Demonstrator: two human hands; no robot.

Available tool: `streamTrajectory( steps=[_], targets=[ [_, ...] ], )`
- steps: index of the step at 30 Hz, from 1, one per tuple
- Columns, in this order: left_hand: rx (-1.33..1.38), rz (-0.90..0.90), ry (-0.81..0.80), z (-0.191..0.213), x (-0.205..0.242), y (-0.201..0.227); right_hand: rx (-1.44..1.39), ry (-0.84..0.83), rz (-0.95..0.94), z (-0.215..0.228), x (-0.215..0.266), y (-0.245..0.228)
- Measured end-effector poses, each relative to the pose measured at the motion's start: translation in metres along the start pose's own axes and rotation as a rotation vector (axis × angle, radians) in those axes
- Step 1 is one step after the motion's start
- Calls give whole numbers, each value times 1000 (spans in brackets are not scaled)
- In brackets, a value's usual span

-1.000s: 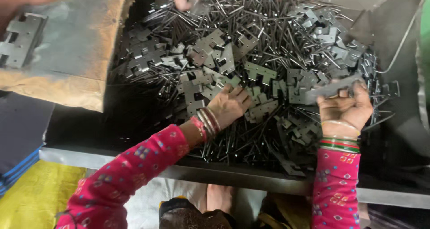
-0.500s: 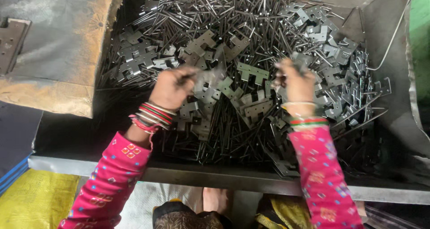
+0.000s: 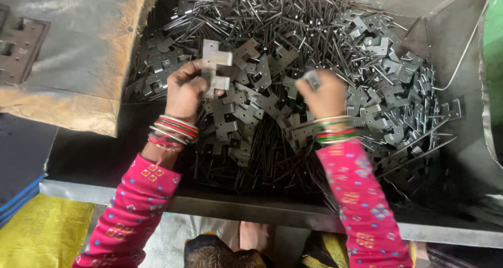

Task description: The person inserts metal rods into metal hinge plates by hand, working from a large bin of mixed parts. They repeatedly pick up a hinge plate and a rod, align them, and push the rod through the plate's holes.

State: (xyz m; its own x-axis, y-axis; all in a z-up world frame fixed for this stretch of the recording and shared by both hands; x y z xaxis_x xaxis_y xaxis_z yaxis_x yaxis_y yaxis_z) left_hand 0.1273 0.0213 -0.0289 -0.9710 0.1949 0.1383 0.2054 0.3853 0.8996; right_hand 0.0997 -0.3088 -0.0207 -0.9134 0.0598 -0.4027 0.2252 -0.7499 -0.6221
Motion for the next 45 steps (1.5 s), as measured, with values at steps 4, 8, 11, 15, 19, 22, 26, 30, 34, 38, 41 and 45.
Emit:
streamTrajectory(
  steps=[4, 8, 11, 15, 19, 22, 26, 30, 34, 38, 41, 45],
  targets=[
    [158, 100, -106, -5, 1, 2, -930, 217, -519, 52, 18, 27],
    [74, 105, -120, -38, 14, -8, -1162, 68, -689, 43, 47, 5],
    [-389, -158, -193, -84, 48, -18, -1352, -106, -799, -14, 68, -38],
    [-1229, -235, -190, -118, 88, -41, -1149, -148, -507, -58, 92, -81],
    [-1162, -341, -11, -85, 90, 8, -769, -297, -457, -40, 96, -52],
    [-1196, -575, 141, -49, 109, 71, -63, -305, -256, -6, 69, -12],
    [-1557, -653, 427, 15, 120, 147, 667, -328, -167, 16, 55, 46],
    [-1983, -646, 753, 65, 86, 193, 658, -334, -199, 3, 61, 89],
    [-1979, -782, 921, 66, 84, 185, 601, -289, -270, 3, 63, 95],
    [-1782, -942, 837, 25, 97, 141, 385, -134, -230, 19, 59, 61],
    [-1577, -704, 328, -25, 75, 77, 98, 68, -211, 51, 58, 38],
    [-1628, -818, -219, -115, 66, -23, -528, 314, -313, 90, 57, 34]
  ],
)
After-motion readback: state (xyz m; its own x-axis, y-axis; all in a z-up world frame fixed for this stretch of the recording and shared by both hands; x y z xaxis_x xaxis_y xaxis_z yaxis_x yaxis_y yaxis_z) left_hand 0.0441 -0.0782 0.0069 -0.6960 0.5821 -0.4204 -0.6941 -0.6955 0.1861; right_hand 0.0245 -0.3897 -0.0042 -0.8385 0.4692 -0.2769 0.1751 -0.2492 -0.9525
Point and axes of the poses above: each hand's wrist, its own x-axis away from the middle knuckle, its own z-axis out of the back of the hand, y = z × x, the point moved 6 cm from there along -x, towards the middle knuckle, and after that the axes turned 6 degrees about z, right-handed, at the moved point
